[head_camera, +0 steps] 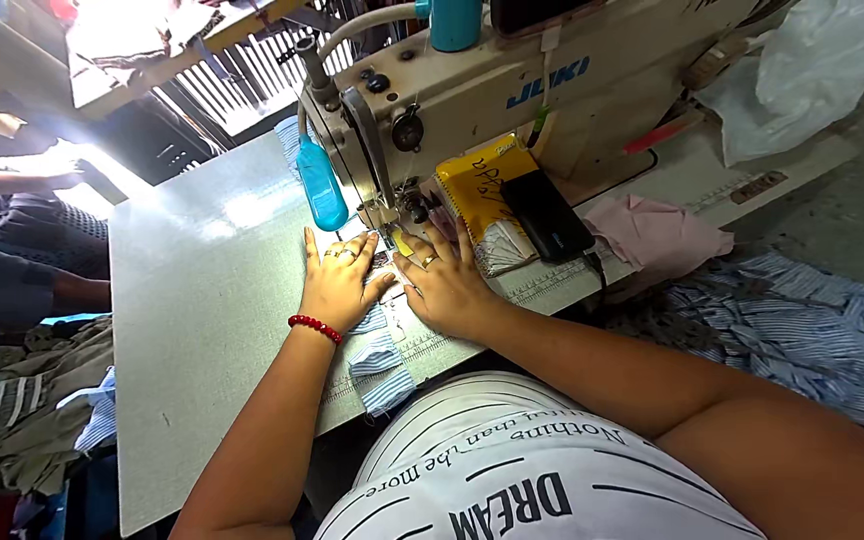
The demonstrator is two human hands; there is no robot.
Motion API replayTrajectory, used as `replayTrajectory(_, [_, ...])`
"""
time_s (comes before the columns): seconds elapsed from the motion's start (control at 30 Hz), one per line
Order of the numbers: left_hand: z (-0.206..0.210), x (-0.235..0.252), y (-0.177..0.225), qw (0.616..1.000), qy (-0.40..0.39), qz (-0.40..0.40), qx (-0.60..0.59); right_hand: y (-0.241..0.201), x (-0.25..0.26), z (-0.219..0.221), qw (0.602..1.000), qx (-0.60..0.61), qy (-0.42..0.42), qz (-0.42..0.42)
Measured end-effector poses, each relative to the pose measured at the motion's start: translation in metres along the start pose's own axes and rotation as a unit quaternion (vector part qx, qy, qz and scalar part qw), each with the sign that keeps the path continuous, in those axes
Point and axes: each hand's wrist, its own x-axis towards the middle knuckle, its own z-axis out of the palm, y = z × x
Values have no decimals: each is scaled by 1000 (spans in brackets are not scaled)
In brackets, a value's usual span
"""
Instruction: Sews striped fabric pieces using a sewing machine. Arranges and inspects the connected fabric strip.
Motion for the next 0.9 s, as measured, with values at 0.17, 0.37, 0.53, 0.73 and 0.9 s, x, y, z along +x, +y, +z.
replayTrajectory(0.17, [0,5,-2,1000,-12,-15,5,0,0,0,1000,-1,5,-4])
replayTrajectory(0.37, [-11,-16,1,981,72,-145,-109,5,-2,4,997,37,62,-11])
replayTrajectory(0.53, [-25,-43,7,928,89,-240,-272,8,-1,4,994,71,86,2])
replayTrajectory(0.73, [-28,-41,37,761,129,-168,-613,11,-3,2,982,106,155,36])
replayTrajectory(0.9, [-3,-36,37,955,136,-39,-261,12,-7,5,979,97,180,16])
